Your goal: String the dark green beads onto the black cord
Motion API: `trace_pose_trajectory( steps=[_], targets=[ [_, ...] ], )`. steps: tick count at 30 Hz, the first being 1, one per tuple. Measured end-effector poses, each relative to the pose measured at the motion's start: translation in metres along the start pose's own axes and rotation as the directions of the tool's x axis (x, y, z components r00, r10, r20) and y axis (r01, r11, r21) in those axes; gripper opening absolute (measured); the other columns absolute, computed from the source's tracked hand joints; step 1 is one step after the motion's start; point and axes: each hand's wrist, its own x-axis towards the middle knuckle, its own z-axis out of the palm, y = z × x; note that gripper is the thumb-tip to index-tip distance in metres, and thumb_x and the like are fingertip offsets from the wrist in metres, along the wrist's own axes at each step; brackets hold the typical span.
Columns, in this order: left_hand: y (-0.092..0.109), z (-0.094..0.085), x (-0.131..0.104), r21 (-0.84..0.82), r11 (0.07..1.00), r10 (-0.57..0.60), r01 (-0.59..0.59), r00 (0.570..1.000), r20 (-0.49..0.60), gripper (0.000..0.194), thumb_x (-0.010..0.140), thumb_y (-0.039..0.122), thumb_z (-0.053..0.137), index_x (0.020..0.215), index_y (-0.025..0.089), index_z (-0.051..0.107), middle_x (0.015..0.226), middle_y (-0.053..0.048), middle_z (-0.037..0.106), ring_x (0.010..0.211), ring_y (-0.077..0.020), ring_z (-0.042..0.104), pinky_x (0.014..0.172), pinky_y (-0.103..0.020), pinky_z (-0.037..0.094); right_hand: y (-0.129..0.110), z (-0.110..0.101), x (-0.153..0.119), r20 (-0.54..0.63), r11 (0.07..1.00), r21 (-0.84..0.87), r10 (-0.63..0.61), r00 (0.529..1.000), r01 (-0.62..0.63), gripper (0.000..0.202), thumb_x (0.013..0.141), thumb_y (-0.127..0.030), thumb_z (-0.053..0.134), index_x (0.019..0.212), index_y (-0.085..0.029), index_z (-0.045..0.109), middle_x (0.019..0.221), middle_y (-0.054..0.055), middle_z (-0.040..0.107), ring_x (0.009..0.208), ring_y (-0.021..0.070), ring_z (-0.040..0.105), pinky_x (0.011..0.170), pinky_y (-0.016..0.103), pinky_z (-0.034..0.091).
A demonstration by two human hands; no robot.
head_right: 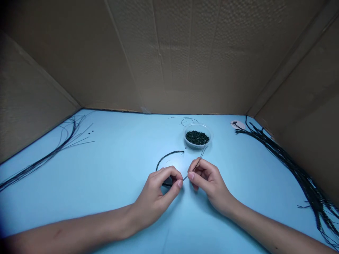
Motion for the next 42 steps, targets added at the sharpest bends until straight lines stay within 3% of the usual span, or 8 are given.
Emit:
trace_pose_trajectory(
  steps=[8,13,16,30,42],
  targets=[
    [0.002,0.000,0.002,-0.035,0.998,-0.051,0.051,0.999,0.002,0.016,0.099,0.022,0.057,0.084,0.019,0.060,0.079,-0.002,0.067,0.077,-0.0172,0.060,0.074,-0.030,0.045,0.000,0.000,0.002,-0.012,1.000,0.003,0.000,1.000,0.000,0.024,0.099,-0.040,0.074,0.089,-0.021,0.064,0.079,-0.001,0.057,0.065,0.0139,0.052,0.060,0.028,0.041],
    [0.000,0.000,0.003,-0.081,0.996,-0.022,0.025,0.999,0.043,0.012,0.103,0.027,0.059,0.098,0.019,0.066,0.088,-0.003,0.072,0.082,-0.0176,0.063,0.078,-0.031,0.047,-0.006,0.003,0.002,0.049,0.995,-0.099,0.018,0.999,-0.013,0.028,0.099,-0.043,0.075,0.086,-0.019,0.066,0.076,-0.001,0.058,0.063,0.0126,0.051,0.061,0.028,0.042],
    [-0.001,0.000,0.003,-0.069,0.997,-0.013,0.015,0.999,0.031,0.017,0.104,0.025,0.057,0.092,0.019,0.066,0.084,-0.002,0.072,0.079,-0.0167,0.062,0.077,-0.030,0.046,-0.008,0.004,0.002,0.032,0.994,-0.113,-0.005,0.999,0.009,0.028,0.097,-0.041,0.077,0.084,-0.018,0.067,0.077,-0.001,0.059,0.063,0.0123,0.052,0.061,0.027,0.043],
    [-0.001,-0.001,0.002,-0.110,0.990,-0.089,0.088,0.996,-0.003,0.022,0.104,0.029,0.056,0.086,0.018,0.062,0.081,-0.002,0.067,0.075,-0.0160,0.060,0.062,-0.026,0.042,-0.003,0.003,0.003,-0.021,0.999,-0.032,-0.020,1.000,0.020,0.025,0.094,-0.035,0.082,0.082,-0.019,0.068,0.078,-0.001,0.059,0.064,0.0115,0.052,0.056,0.024,0.045],
    [-0.001,0.000,0.002,-0.118,0.991,-0.065,0.065,0.998,0.008,0.022,0.104,0.029,0.055,0.087,0.018,0.062,0.080,-0.002,0.067,0.075,-0.0160,0.060,0.065,-0.027,0.044,0.000,-0.001,0.001,0.010,1.000,-0.003,0.009,1.000,-0.009,0.022,0.095,-0.034,0.080,0.084,-0.020,0.067,0.081,-0.001,0.058,0.065,0.0119,0.052,0.058,0.026,0.043]
  ],
)
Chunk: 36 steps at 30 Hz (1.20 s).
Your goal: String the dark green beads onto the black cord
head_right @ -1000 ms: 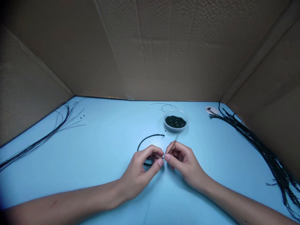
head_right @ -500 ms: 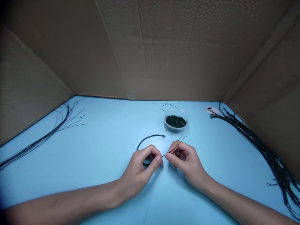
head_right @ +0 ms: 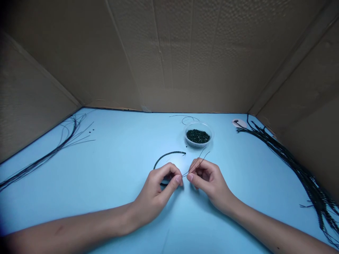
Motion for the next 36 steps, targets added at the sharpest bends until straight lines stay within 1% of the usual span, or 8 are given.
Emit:
trace_pose_trajectory(
  steps=[4,8,14,20,26,30,33,36],
  targets=[
    [0.000,0.000,0.001,0.009,0.999,0.043,-0.043,0.999,0.023,0.021,0.104,0.028,0.055,0.087,0.018,0.064,0.079,-0.002,0.068,0.073,-0.0158,0.061,0.068,-0.028,0.045,0.001,-0.002,-0.001,0.036,0.999,0.035,-0.002,0.999,0.001,0.020,0.096,-0.033,0.078,0.086,-0.020,0.066,0.083,-0.001,0.056,0.068,0.0127,0.051,0.060,0.027,0.042],
    [0.000,0.000,0.001,0.010,0.999,0.048,-0.048,0.998,0.029,0.022,0.104,0.028,0.055,0.086,0.018,0.063,0.078,-0.003,0.067,0.072,-0.0159,0.061,0.068,-0.028,0.046,0.000,-0.002,-0.001,0.060,1.000,0.016,-0.016,0.998,0.015,0.018,0.098,-0.034,0.075,0.088,-0.020,0.068,0.084,0.000,0.058,0.067,0.0125,0.052,0.061,0.028,0.042],
    [0.000,0.000,0.000,0.034,0.999,0.016,-0.017,1.000,0.013,0.023,0.104,0.030,0.055,0.086,0.018,0.063,0.078,-0.003,0.067,0.073,-0.0167,0.060,0.065,-0.028,0.044,-0.003,0.000,-0.001,0.041,0.999,-0.036,-0.034,0.999,0.035,0.015,0.099,-0.033,0.074,0.093,-0.020,0.078,0.085,0.001,0.062,0.066,0.0121,0.054,0.060,0.027,0.042],
    [0.000,0.000,0.001,0.044,0.999,0.012,-0.012,1.000,0.014,0.023,0.104,0.031,0.056,0.085,0.018,0.062,0.078,-0.003,0.067,0.072,-0.0169,0.061,0.065,-0.028,0.044,-0.006,0.003,-0.001,0.030,0.996,-0.064,-0.058,0.998,0.059,0.016,0.096,-0.033,0.078,0.088,-0.019,0.077,0.082,0.002,0.063,0.067,0.0126,0.054,0.060,0.027,0.043],
    [0.000,-0.001,0.000,0.063,0.997,0.049,-0.052,0.998,0.047,0.020,0.105,0.027,0.055,0.088,0.019,0.062,0.079,-0.002,0.068,0.073,-0.0170,0.061,0.069,-0.030,0.045,-0.005,0.004,0.000,-0.017,0.995,-0.083,-0.057,0.998,0.056,0.021,0.096,-0.034,0.079,0.082,-0.018,0.075,0.077,0.001,0.062,0.065,0.0124,0.053,0.060,0.028,0.042],
    [-0.001,0.000,-0.002,0.187,0.975,0.108,-0.123,0.990,0.086,0.017,0.105,0.021,0.050,0.090,0.020,0.059,0.082,-0.002,0.068,0.076,-0.0186,0.060,0.075,-0.033,0.044,-0.004,0.001,0.000,-0.054,0.999,-0.021,-0.032,0.998,0.031,0.027,0.093,-0.034,0.082,0.075,-0.018,0.071,0.074,0.000,0.060,0.062,0.0126,0.051,0.057,0.027,0.040],
    [-0.001,0.001,-0.003,0.270,0.951,0.127,-0.153,0.986,0.113,0.015,0.104,0.017,0.048,0.091,0.020,0.056,0.086,-0.004,0.067,0.080,-0.0208,0.059,0.078,-0.035,0.043,-0.006,-0.005,0.003,-0.125,0.999,-0.044,-0.023,0.992,0.018,0.029,0.093,-0.035,0.082,0.072,-0.018,0.068,0.074,-0.001,0.059,0.061,0.0127,0.050,0.056,0.028,0.040],
    [-0.002,0.001,-0.002,0.287,0.944,0.134,-0.165,0.983,0.128,0.015,0.103,0.016,0.047,0.091,0.020,0.055,0.090,-0.006,0.065,0.086,-0.0229,0.058,0.080,-0.037,0.044,-0.007,-0.012,0.007,-0.225,0.995,-0.088,-0.056,0.973,0.037,0.027,0.091,-0.036,0.083,0.075,-0.018,0.070,0.074,0.000,0.059,0.061,0.0133,0.050,0.058,0.029,0.040]
  ],
)
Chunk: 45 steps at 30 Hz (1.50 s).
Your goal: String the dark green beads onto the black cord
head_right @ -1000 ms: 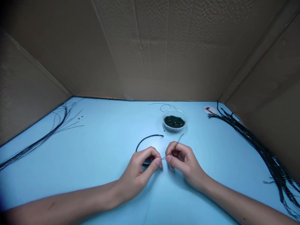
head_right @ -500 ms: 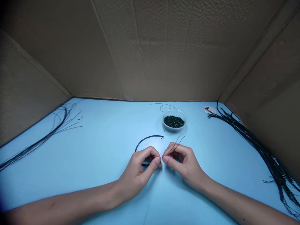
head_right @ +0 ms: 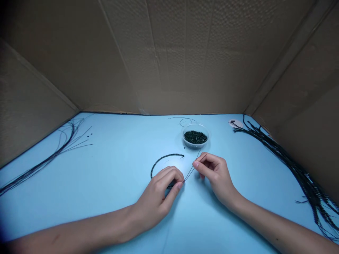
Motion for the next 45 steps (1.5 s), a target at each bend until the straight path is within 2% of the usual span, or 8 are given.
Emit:
trace_pose_trajectory(
  steps=[13,18,23,28,30,33,39,45],
  targets=[
    [-0.002,0.000,0.000,-0.032,0.999,-0.018,0.017,0.999,-0.028,0.017,0.105,0.017,0.046,0.089,0.020,0.051,0.091,-0.005,0.063,0.088,-0.0224,0.056,0.083,-0.038,0.044,-0.006,0.001,0.008,-0.150,0.977,0.192,0.120,0.981,-0.090,0.023,0.083,-0.036,0.090,0.080,-0.016,0.079,0.065,-0.002,0.062,0.050,0.0085,0.052,0.053,0.025,0.039],
    [-0.002,-0.003,-0.001,0.218,0.975,0.030,-0.030,1.000,0.004,0.015,0.104,0.015,0.045,0.092,0.020,0.053,0.095,-0.007,0.064,0.090,-0.0257,0.054,0.081,-0.041,0.043,-0.004,-0.001,0.011,-0.163,0.975,0.203,0.127,0.978,-0.093,0.025,0.081,-0.037,0.091,0.080,-0.015,0.079,0.066,-0.001,0.063,0.049,0.0096,0.052,0.050,0.026,0.041],
    [-0.005,-0.006,0.004,0.432,0.901,-0.051,0.042,0.999,0.010,0.015,0.102,0.013,0.045,0.093,0.019,0.055,0.105,-0.010,0.064,0.096,-0.0289,0.055,0.085,-0.046,0.044,0.001,-0.003,0.010,-0.171,0.999,0.037,0.025,0.985,-0.019,0.028,0.086,-0.041,0.087,0.081,-0.016,0.077,0.065,-0.001,0.062,0.050,0.0113,0.051,0.051,0.028,0.040],
    [-0.004,-0.006,0.003,0.234,0.968,0.097,-0.086,0.995,-0.038,0.014,0.102,0.016,0.056,0.115,0.019,0.060,0.117,-0.011,0.067,0.108,-0.0285,0.059,0.093,-0.043,0.045,-0.004,0.006,-0.005,-0.004,0.969,-0.182,-0.174,0.985,0.170,0.022,0.094,-0.037,0.079,0.081,-0.019,0.079,0.073,0.003,0.068,0.054,0.0142,0.054,0.051,0.030,0.042],
    [-0.004,-0.006,0.001,0.143,0.977,0.170,-0.160,0.984,-0.061,0.009,0.103,0.018,0.058,0.111,0.019,0.062,0.109,-0.008,0.070,0.102,-0.0258,0.061,0.090,-0.040,0.045,-0.006,0.011,-0.013,0.099,0.931,-0.241,-0.257,0.961,0.274,0.020,0.097,-0.033,0.076,0.082,-0.020,0.080,0.073,0.005,0.071,0.059,0.0169,0.058,0.055,0.032,0.044],
    [-0.004,-0.004,-0.002,0.079,0.981,0.187,-0.180,0.978,-0.089,0.008,0.104,0.018,0.058,0.099,0.020,0.063,0.093,-0.005,0.071,0.090,-0.0228,0.062,0.084,-0.037,0.043,-0.005,0.015,-0.019,0.194,0.878,-0.293,-0.332,0.923,0.378,0.019,0.100,-0.029,0.072,0.085,-0.021,0.081,0.073,0.007,0.074,0.067,0.0206,0.064,0.061,0.034,0.047],
    [-0.005,-0.002,-0.002,-0.041,0.996,0.078,-0.080,0.995,-0.063,0.010,0.103,0.017,0.062,0.094,0.020,0.067,0.086,-0.002,0.073,0.083,-0.0197,0.066,0.085,-0.035,0.044,-0.001,0.013,-0.019,0.227,0.871,-0.292,-0.337,0.914,0.394,0.018,0.101,-0.027,0.071,0.086,-0.022,0.081,0.075,0.007,0.075,0.068,0.0209,0.064,0.061,0.034,0.047],
    [-0.004,-0.003,-0.001,0.003,0.995,0.098,-0.098,0.992,-0.075,0.013,0.102,0.016,0.060,0.091,0.019,0.065,0.083,-0.002,0.073,0.079,-0.0188,0.066,0.082,-0.034,0.043,-0.001,0.013,-0.016,0.216,0.887,-0.280,-0.315,0.924,0.368,0.016,0.099,-0.030,0.073,0.088,-0.022,0.083,0.079,0.008,0.077,0.070,0.0220,0.066,0.063,0.035,0.048]
  ],
)
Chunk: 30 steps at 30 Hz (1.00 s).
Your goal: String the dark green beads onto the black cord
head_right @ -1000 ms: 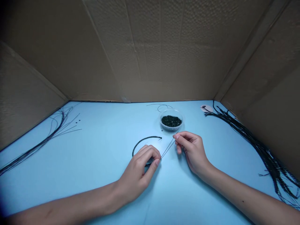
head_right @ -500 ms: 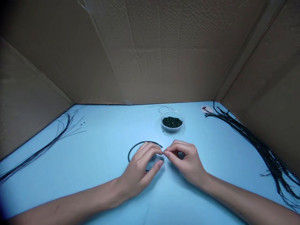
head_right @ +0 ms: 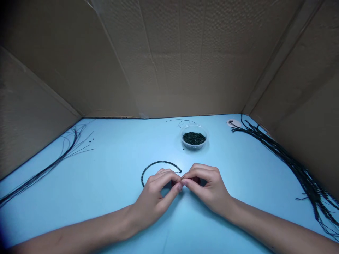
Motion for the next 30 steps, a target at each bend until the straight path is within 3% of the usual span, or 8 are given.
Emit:
trace_pose_trajectory(
  steps=[7,30],
  targets=[
    [0.001,0.000,0.000,0.054,0.998,0.013,-0.013,1.000,-0.013,0.013,0.102,0.014,0.058,0.090,0.019,0.063,0.083,-0.002,0.073,0.078,-0.0189,0.065,0.081,-0.034,0.041,0.003,-0.003,0.007,0.059,0.991,0.038,0.124,0.991,-0.126,0.017,0.095,-0.032,0.079,0.083,-0.020,0.080,0.073,0.004,0.069,0.065,0.0170,0.058,0.059,0.031,0.042],
    [-0.002,-0.004,0.001,0.224,0.972,0.050,-0.071,0.994,0.098,0.013,0.092,0.014,0.054,0.079,0.018,0.057,0.068,0.001,0.062,0.067,-0.0173,0.055,0.072,-0.036,0.033,0.012,-0.002,0.004,0.150,0.996,-0.028,0.090,0.985,-0.086,0.022,0.096,-0.033,0.078,0.081,-0.018,0.082,0.071,0.004,0.072,0.065,0.0159,0.062,0.061,0.028,0.044]
  ],
)
